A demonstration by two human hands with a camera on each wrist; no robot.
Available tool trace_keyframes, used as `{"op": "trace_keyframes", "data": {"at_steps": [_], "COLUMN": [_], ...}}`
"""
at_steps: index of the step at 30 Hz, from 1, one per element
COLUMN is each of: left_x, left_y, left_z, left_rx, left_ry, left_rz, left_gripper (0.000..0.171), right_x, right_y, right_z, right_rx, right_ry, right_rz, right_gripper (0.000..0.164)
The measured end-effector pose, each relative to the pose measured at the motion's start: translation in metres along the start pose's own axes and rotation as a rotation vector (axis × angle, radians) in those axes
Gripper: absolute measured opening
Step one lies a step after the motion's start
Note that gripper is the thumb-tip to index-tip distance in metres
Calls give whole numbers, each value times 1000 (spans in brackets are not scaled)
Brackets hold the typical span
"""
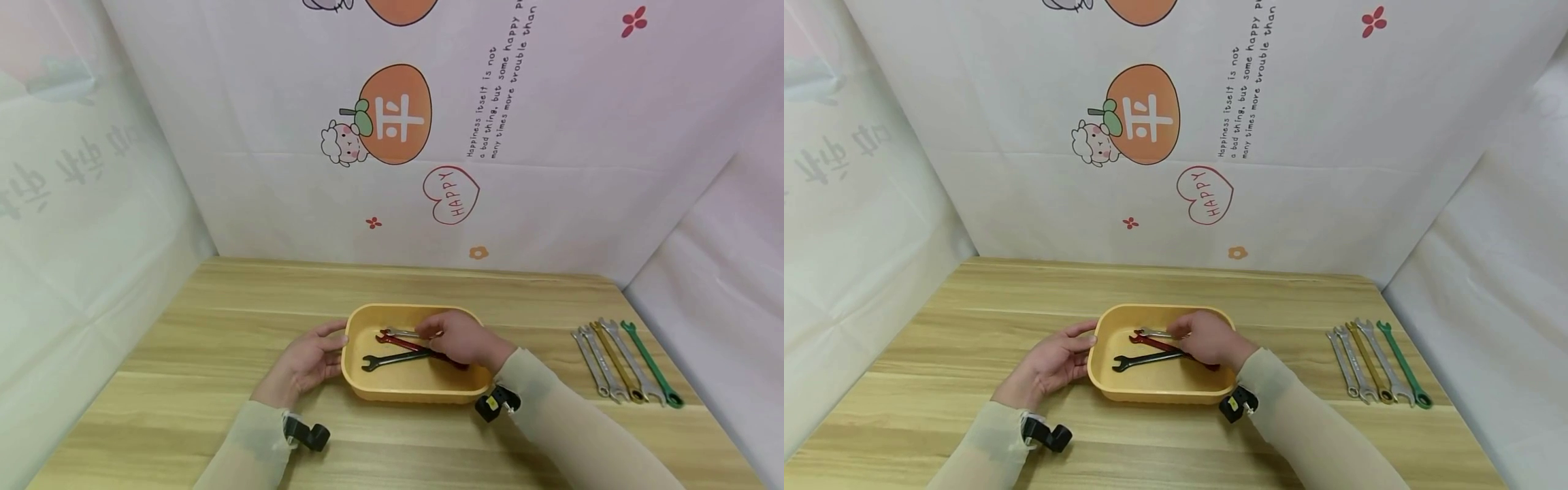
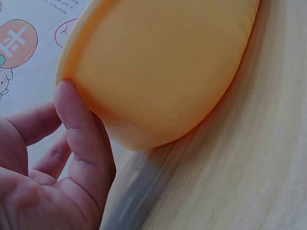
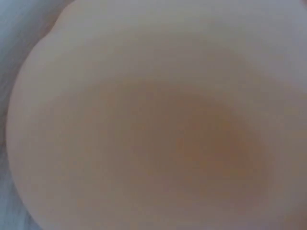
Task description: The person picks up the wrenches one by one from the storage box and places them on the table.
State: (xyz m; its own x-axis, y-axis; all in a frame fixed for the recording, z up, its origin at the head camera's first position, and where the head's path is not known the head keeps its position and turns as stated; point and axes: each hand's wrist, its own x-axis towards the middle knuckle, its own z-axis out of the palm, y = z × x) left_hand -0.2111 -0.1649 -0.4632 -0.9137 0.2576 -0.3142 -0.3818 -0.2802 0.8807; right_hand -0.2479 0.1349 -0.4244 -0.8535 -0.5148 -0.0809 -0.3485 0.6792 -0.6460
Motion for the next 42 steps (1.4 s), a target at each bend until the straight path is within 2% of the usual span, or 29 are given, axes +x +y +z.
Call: {"op": "trace_keyframes", "data": {"at_steps": [6,9,19,24,30,35,42], "left_x": [1,1,1,1,2,1,0], "left_y": [0,1,0,0,-1,-1,0], "left_z": [1,1,1,1,1,0,1], "left_rx": [3,4,5,-2,-7,-12,-21], "left_ry": [24,23,2,5,9,11,0], "left_rz": [0,1,3,2,-1,0,-7], "left_gripper": [52,52,51,51,51,51,51], "right_x": [1,2,1,0,1,1,1], "right_y": [4,8,9,7,8,7,6], "right_z": [1,3,11,13,16,16,17], "right_rx": [76,52,-48,-152,-237,-297,-318], "right_ry": [-130,-157,-175,-176,-157,-133,-113], "right_rz": [-96,-121,-180,-218,-236,-295,-299], "right_gripper": [42,48,44,43,43,44,45]}}
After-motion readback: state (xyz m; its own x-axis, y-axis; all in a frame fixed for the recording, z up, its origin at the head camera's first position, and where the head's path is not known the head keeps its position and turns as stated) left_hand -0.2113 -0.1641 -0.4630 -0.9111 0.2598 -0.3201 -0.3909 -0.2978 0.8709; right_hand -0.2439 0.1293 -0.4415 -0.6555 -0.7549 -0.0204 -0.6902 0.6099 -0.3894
